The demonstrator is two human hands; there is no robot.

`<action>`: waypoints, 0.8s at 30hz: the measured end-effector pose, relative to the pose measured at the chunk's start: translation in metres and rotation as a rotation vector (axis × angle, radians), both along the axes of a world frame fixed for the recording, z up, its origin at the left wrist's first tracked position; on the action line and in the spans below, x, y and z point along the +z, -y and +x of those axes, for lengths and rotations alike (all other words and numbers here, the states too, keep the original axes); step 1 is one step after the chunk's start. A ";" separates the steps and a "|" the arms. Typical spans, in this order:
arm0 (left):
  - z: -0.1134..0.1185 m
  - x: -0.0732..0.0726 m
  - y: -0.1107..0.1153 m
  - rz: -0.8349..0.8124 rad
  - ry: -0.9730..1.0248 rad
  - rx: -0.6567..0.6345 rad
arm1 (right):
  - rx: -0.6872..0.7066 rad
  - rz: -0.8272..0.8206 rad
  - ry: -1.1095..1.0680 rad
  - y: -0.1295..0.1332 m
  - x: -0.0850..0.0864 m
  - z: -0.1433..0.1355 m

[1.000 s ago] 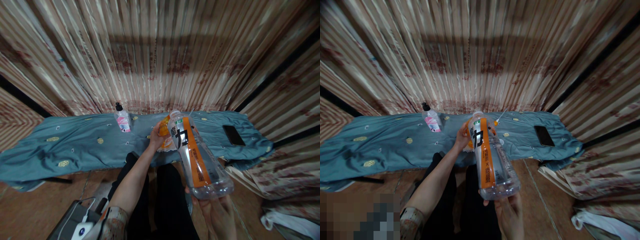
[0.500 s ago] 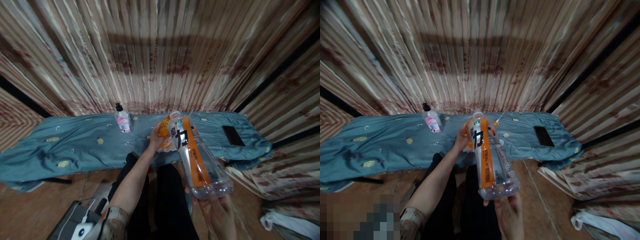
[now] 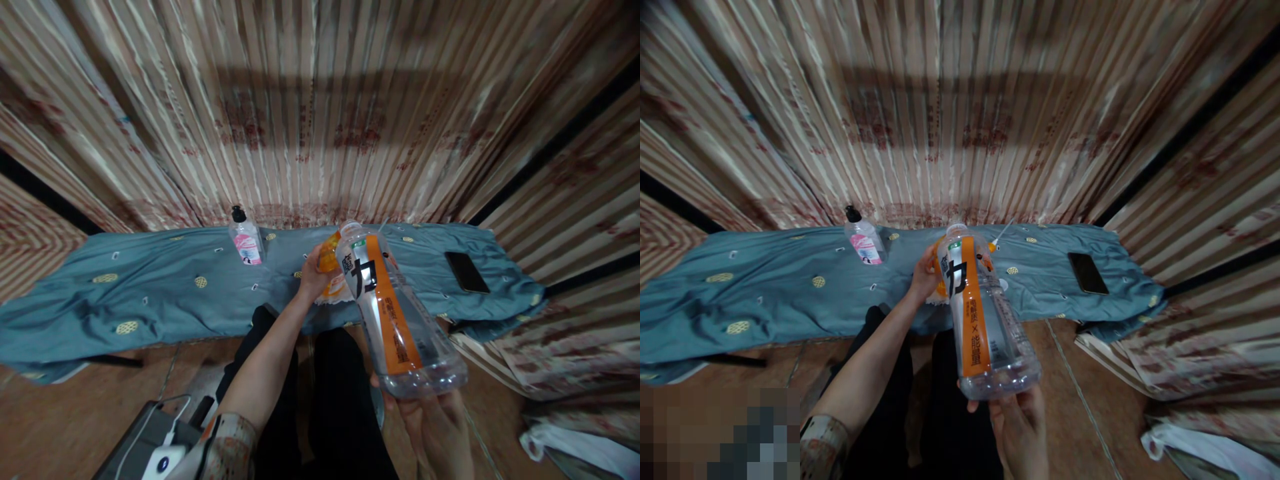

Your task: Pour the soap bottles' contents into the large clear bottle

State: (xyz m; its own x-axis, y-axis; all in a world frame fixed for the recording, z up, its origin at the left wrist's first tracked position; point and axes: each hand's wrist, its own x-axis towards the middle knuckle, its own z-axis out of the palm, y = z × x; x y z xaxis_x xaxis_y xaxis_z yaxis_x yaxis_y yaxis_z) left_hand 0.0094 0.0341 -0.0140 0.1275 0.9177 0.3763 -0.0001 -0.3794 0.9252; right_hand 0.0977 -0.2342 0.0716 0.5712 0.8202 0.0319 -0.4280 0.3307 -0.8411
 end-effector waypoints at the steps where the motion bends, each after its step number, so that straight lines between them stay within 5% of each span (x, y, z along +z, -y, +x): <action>1: 0.000 -0.001 0.000 -0.004 0.001 0.001 | -0.004 -0.003 0.002 0.000 0.000 0.000; 24: -0.002 0.007 0.004 -0.026 -0.032 -0.020 | -0.035 -0.059 -0.007 0.003 -0.004 0.000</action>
State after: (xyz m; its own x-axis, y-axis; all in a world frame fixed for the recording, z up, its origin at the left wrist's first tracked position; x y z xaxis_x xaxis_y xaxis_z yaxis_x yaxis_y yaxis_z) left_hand 0.0074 0.0304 -0.0067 0.1571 0.9244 0.3476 0.0222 -0.3552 0.9345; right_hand 0.0980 -0.2377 0.0672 0.5997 0.8000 -0.0201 -0.4226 0.2952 -0.8569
